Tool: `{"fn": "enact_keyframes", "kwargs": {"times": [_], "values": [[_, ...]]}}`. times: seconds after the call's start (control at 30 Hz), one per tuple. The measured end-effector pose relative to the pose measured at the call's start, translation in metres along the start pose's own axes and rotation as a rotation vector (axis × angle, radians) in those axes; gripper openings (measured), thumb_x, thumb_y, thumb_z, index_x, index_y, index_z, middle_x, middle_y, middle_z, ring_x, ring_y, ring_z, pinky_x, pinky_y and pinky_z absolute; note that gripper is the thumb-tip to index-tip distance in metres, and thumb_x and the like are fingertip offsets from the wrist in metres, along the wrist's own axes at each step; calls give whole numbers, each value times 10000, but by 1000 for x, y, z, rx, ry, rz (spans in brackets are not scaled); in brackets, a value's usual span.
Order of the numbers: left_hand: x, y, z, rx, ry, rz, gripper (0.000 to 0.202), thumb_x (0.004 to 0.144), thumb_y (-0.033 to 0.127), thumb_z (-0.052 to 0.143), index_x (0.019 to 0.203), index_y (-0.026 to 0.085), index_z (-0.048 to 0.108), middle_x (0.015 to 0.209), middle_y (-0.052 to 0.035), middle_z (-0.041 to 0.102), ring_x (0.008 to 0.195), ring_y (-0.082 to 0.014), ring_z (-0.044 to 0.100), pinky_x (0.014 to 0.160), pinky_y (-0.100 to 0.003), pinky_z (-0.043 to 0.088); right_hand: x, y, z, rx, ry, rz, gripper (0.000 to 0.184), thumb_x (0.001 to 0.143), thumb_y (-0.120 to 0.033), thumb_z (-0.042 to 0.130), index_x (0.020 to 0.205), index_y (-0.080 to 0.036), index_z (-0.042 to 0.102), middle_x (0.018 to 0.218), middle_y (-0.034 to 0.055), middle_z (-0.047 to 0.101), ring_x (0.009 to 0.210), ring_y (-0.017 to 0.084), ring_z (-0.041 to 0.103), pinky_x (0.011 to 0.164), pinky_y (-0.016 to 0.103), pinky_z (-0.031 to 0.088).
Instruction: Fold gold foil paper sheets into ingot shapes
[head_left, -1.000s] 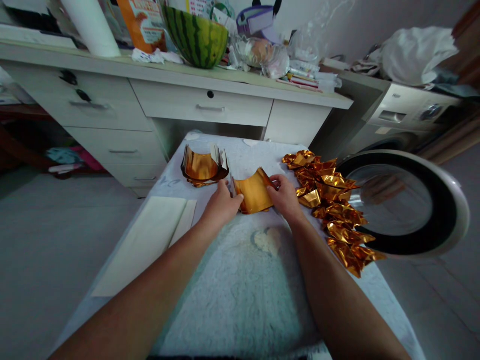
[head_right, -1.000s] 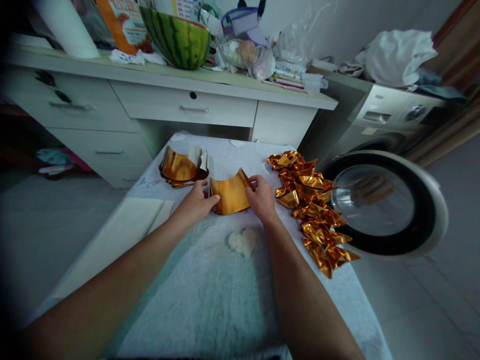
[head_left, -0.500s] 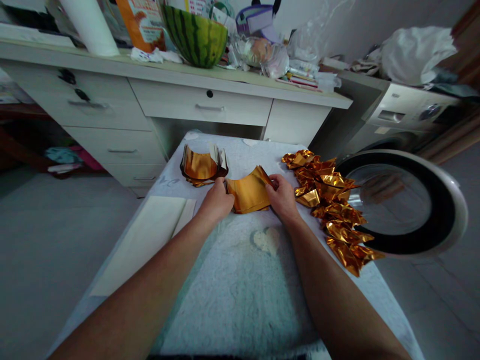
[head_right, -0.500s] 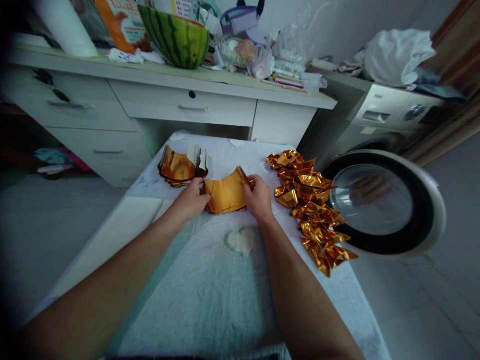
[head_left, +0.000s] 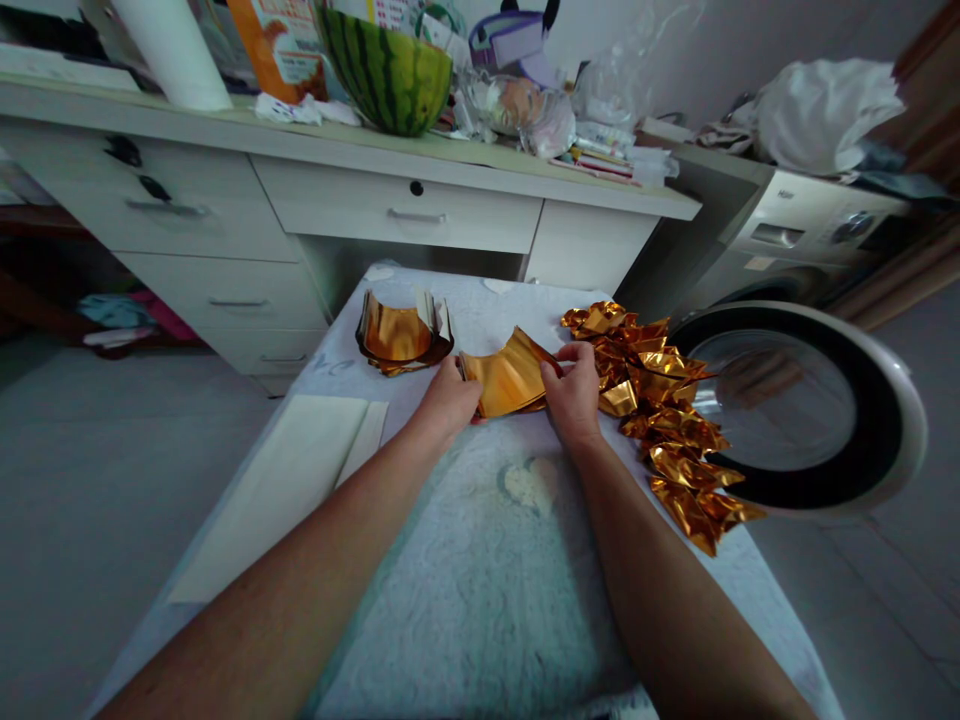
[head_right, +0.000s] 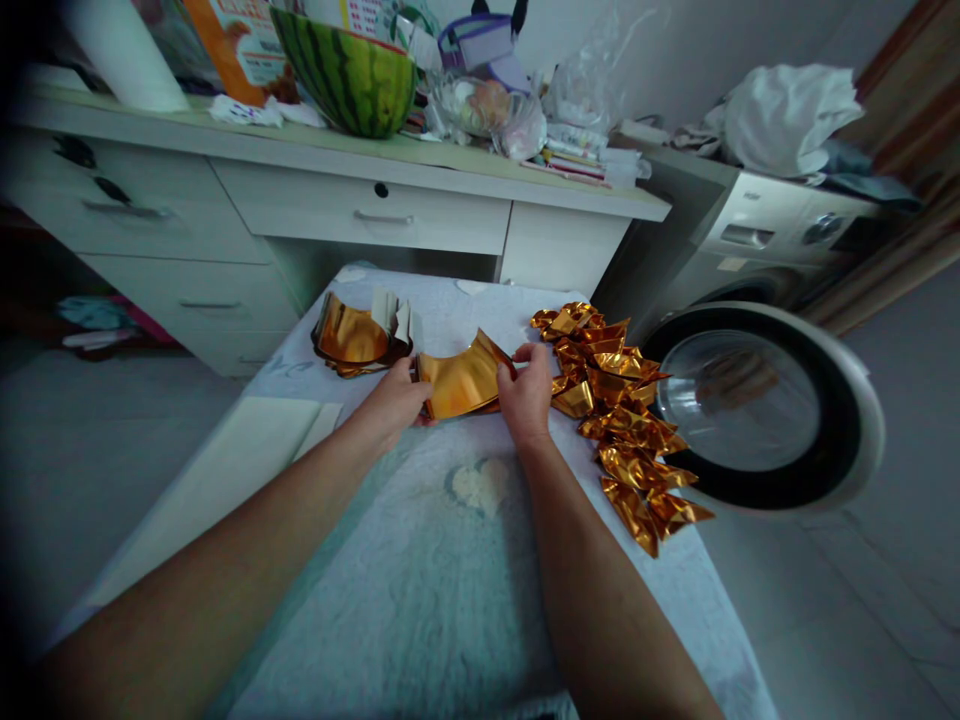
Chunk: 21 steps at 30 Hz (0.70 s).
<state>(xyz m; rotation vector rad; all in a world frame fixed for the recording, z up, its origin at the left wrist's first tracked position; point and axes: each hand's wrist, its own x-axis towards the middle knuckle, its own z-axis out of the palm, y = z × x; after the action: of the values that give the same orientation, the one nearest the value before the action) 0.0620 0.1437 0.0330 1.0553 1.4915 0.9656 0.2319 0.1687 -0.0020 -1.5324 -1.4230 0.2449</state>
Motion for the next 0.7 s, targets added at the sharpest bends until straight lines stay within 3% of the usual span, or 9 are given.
{"fn": "enact_keyframes", "kwargs": {"times": [0.13,0.3,0.43,0.6,0.7], "values": [[-1,-2,1,-29,-8,-23,468,758,91,560,1204,206,479,1193,-124,653,732,-185,693,459,-224,514,0,-1,-3,-110,8,-109,21,787,-188,526,782,-208,520,844,39,543,746,176,495,748,310,418],[0,-4,-1,-19,-36,-60,461,766,76,562,1199,202,462,1137,-118,668,581,-129,650,428,-215,502,0,1,-1,-174,23,-117,92,814,-216,552,724,-200,557,744,22,541,714,181,499,720,315,410],[-2,-2,-3,-27,-87,-86,471,800,87,553,1238,204,426,1021,-102,699,484,-124,631,399,-215,477,1,-4,-3,-199,74,-217,144,869,-238,529,753,-191,599,780,48,583,763,196,532,739,323,418],[-4,-1,-3,-80,-88,-66,456,839,65,501,1258,221,411,1062,-87,694,512,-110,650,431,-204,492,10,-18,-21,-147,188,-254,143,885,-240,522,779,-198,608,804,46,617,780,188,559,755,320,434],[1,-2,0,-104,-61,-47,445,841,49,479,1251,212,416,1007,-78,699,521,-120,657,428,-203,490,19,-25,-38,-68,250,-202,132,885,-256,530,806,-191,615,771,23,622,722,165,560,720,306,433]]}}
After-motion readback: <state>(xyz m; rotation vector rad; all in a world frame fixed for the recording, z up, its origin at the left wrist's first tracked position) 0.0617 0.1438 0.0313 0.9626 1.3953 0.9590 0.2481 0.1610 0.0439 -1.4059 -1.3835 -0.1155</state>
